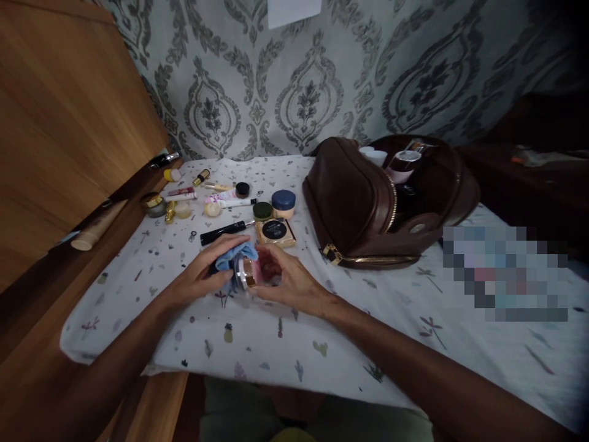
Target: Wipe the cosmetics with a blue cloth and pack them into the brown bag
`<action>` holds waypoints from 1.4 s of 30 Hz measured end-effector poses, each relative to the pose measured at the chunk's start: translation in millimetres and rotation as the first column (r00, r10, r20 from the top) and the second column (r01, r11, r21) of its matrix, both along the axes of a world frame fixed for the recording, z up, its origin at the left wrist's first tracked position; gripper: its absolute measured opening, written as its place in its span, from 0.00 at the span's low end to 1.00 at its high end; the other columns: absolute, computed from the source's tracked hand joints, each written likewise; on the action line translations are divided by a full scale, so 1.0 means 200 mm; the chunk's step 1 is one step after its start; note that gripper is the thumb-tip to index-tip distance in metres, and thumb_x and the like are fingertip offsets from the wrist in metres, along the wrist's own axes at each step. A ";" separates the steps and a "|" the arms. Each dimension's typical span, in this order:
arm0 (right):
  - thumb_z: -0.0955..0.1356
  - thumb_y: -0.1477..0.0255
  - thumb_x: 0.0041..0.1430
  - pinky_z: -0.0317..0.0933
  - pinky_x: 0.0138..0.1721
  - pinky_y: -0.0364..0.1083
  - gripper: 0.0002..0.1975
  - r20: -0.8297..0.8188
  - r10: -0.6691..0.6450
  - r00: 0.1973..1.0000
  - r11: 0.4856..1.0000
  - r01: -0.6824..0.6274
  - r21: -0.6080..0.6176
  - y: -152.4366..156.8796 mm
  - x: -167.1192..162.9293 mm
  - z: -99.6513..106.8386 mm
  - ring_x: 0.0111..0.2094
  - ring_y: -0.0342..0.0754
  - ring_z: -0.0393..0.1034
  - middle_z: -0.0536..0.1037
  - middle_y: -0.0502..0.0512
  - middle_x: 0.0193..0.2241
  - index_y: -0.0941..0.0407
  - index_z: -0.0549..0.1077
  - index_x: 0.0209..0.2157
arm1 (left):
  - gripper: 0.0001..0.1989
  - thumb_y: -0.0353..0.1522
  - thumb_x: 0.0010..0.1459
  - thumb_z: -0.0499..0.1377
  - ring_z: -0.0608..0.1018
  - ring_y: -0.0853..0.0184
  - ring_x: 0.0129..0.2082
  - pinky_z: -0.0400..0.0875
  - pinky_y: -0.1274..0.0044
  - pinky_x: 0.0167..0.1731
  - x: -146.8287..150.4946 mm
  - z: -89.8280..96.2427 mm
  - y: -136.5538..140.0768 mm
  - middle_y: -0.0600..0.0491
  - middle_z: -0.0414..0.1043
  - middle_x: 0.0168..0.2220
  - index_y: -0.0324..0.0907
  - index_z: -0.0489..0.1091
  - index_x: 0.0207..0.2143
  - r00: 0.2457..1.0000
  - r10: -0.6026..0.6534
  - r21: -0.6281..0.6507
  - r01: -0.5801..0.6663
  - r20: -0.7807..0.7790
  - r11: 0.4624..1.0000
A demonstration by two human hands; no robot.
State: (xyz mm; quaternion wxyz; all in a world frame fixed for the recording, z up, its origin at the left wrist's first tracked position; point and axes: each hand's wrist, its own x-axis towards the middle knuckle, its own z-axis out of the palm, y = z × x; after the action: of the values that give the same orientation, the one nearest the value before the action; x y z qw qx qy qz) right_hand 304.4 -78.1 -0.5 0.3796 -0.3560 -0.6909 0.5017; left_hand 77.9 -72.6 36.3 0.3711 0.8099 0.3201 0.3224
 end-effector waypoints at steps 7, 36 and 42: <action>0.76 0.66 0.47 0.67 0.41 0.50 0.30 -0.074 -0.037 0.997 0.995 0.029 -0.099 0.01 0.00 0.02 0.38 0.48 0.70 0.75 0.55 0.42 0.54 0.69 0.52 | 0.27 0.33 0.57 0.61 0.72 0.56 0.56 0.70 0.69 0.53 0.00 -0.04 0.03 0.47 0.68 0.60 0.46 0.66 0.60 0.979 0.198 -0.144 -0.189 0.049 0.971; 0.74 0.60 0.51 0.67 0.40 0.48 0.28 -0.200 0.095 0.975 0.979 -0.128 -0.156 -0.02 0.02 0.04 0.41 0.48 0.69 0.74 0.55 0.42 0.53 0.71 0.53 | 0.12 0.30 0.57 0.55 0.75 0.62 0.40 0.70 0.71 0.43 0.06 -0.10 0.05 0.52 0.74 0.40 0.42 0.68 0.44 0.879 0.448 0.240 -0.406 -0.161 0.882; 0.74 0.58 0.52 0.66 0.38 0.48 0.23 -0.083 0.059 0.995 0.978 -0.074 -0.196 -0.01 0.00 0.02 0.35 0.47 0.70 0.75 0.52 0.34 0.56 0.75 0.46 | 0.25 0.32 0.55 0.60 0.76 0.59 0.49 0.70 0.70 0.50 0.08 -0.11 0.01 0.49 0.72 0.52 0.44 0.63 0.56 0.870 0.472 0.233 -0.435 -0.140 0.870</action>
State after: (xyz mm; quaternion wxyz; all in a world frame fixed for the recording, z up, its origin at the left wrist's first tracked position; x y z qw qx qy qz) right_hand 303.7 -79.3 4.0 0.3513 -0.3493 -0.6337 0.5941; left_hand 93.7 -70.2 13.9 0.1713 0.7709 0.5033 0.3507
